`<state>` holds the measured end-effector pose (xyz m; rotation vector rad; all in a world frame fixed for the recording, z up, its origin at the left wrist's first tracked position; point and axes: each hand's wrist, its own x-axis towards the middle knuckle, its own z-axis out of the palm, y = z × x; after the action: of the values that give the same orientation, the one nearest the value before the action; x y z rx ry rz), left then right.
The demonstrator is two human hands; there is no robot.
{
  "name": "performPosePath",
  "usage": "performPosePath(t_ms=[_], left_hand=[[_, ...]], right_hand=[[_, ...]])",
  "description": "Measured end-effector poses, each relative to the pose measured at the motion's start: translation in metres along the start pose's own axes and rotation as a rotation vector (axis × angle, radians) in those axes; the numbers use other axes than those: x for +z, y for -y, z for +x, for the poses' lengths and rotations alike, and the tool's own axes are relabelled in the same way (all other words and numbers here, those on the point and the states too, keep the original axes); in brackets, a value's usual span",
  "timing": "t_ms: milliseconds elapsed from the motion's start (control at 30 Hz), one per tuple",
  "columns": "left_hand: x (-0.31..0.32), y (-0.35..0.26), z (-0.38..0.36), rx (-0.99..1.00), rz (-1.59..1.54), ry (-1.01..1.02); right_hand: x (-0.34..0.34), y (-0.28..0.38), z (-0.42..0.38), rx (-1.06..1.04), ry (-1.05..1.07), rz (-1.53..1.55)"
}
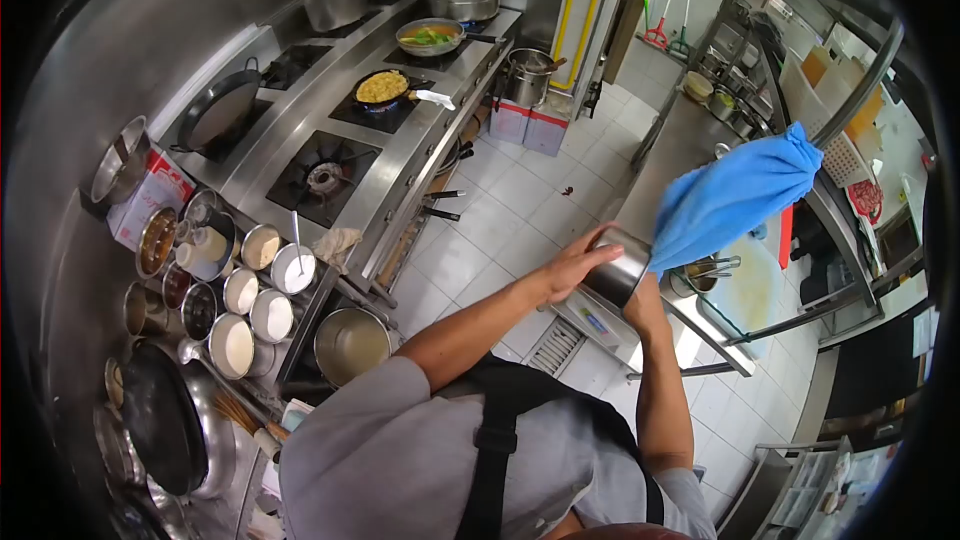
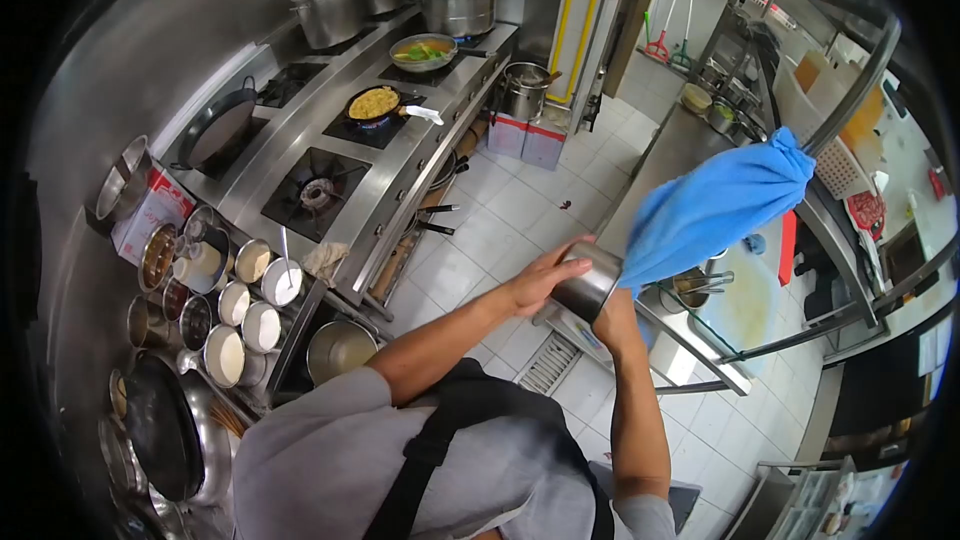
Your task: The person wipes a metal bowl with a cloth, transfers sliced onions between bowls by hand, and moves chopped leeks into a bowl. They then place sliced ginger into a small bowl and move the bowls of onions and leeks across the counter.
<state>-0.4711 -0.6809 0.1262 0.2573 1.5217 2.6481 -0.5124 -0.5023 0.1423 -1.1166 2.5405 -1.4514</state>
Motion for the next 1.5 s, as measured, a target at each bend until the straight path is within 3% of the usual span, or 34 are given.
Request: performPosePath(t_ms=[67, 100, 167, 200, 233, 300, 333, 433, 467, 500, 567, 633, 700, 733, 767, 833, 867, 933, 1033, 1067, 1100, 1167, 1200, 1233, 1267, 1300, 1333, 1400, 1433, 1467, 1500], left_hand=[[0.002, -0.031, 0.002, 0.052, 0.109, 0.105], [0.002, -0.042, 0.002, 0.077, 0.162, 0.153], [-0.012, -0.041, 0.012, -0.091, -0.213, 0.239], [-0.016, -0.043, 0.016, -0.194, -0.383, 0.267], [-0.019, -0.043, 0.016, -0.302, -0.553, 0.294], [-0.015, -0.042, 0.022, -0.106, -0.338, 0.238], [-0.01, -0.044, 0.027, -0.011, -0.225, 0.215], [-0.006, -0.058, 0.027, 0.157, 0.142, 0.176], [-0.007, -0.058, 0.026, 0.175, 0.177, 0.181], [-0.007, -0.056, 0.027, 0.186, 0.211, 0.194], [-0.016, -0.044, 0.033, 0.08, -0.154, 0.235], [-0.018, -0.037, 0.036, -0.063, -0.419, 0.239], [-0.031, -0.045, 0.032, -0.179, -0.531, 0.187], [-0.034, -0.048, 0.026, -0.196, -0.536, 0.128], [-0.033, -0.048, 0.022, -0.211, -0.539, 0.066], [-0.027, -0.037, 0.028, -0.196, -0.497, 0.149], [-0.022, -0.031, 0.029, -0.191, -0.476, 0.196], [-0.003, -0.029, 0.03, -0.091, -0.206, 0.165], [0.019, -0.046, 0.023, 0.064, 0.122, 0.211], [0.021, -0.049, 0.02, 0.115, 0.223, 0.232], [0.024, -0.052, 0.02, 0.173, 0.327, 0.256], [0.032, -0.055, 0.014, 0.078, 0.017, 0.245], [0.036, -0.061, 0.011, -0.022, -0.172, 0.234], [0.041, -0.065, 0.009, -0.115, -0.359, 0.223], [0.048, -0.066, 0.007, -0.116, -0.309, 0.165], [0.053, -0.069, 0.007, -0.015, -0.161, 0.184], [0.056, -0.071, 0.005, 0.081, -0.015, 0.201], [0.063, -0.078, 0.0, 0.255, 0.354, 0.248], [0.067, -0.073, -0.005, 0.276, 0.264, 0.228], [0.071, -0.067, -0.008, 0.311, 0.175, 0.208], [0.073, -0.059, -0.012, 0.335, 0.085, 0.184]], right_hand=[[0.011, 0.024, 0.008, -0.068, -0.103, 0.173], [0.0, 0.025, 0.008, 0.065, 0.023, 0.158], [-0.025, 0.022, 0.011, 0.329, 0.28, 0.133], [-0.035, 0.07, 0.023, 0.221, 0.306, 0.128], [-0.036, 0.074, 0.033, 0.058, 0.289, -0.083], [-0.043, 0.072, 0.045, -0.277, 0.234, -0.499], [-0.039, 0.054, 0.042, -0.124, 0.324, -0.696], [-0.016, 0.044, 0.034, -0.212, 0.065, -0.266], [-0.019, 0.049, 0.035, -0.216, 0.161, -0.301], [-0.017, 0.055, 0.04, -0.157, 0.158, -0.105], [-0.018, 0.058, 0.042, 0.003, 0.103, 0.288], [-0.032, 0.021, 0.046, 0.159, 0.145, 0.906], [-0.039, 0.039, 0.046, 0.011, -0.368, 0.805], [-0.047, 0.046, 0.042, -0.009, -0.438, 0.79], [-0.052, 0.049, 0.04, -0.072, -0.372, 0.475], [-0.057, 0.063, 0.032, -0.149, -0.221, -0.151], [-0.056, 0.077, 0.035, -0.288, -0.032, -0.37], [-0.039, 0.039, 0.032, -0.178, 0.241, -0.642], [-0.023, 0.033, 0.015, -0.212, -0.002, -0.118], [-0.023, 0.028, 0.01, -0.376, -0.033, -0.282], [-0.03, 0.036, 0.011, -0.31, 0.028, -0.149], [-0.049, 0.072, 0.012, -0.175, 0.161, 0.125], [-0.059, 0.087, 0.01, 0.005, 0.214, 0.322], [-0.058, 0.092, 0.009, -0.137, 0.116, 0.112], [-0.057, 0.098, 0.008, -0.281, 0.015, -0.1], [-0.06, 0.102, 0.008, -0.426, -0.101, -0.316], [-0.058, 0.084, 0.004, -0.415, -0.016, -0.433], [-0.051, 0.071, -0.007, -0.455, -0.063, -0.398], [-0.05, 0.073, -0.014, -0.472, -0.079, -0.38], [-0.059, 0.076, -0.014, -0.301, 0.08, 0.016], [-0.061, 0.077, -0.019, -0.144, 0.012, 0.451]])
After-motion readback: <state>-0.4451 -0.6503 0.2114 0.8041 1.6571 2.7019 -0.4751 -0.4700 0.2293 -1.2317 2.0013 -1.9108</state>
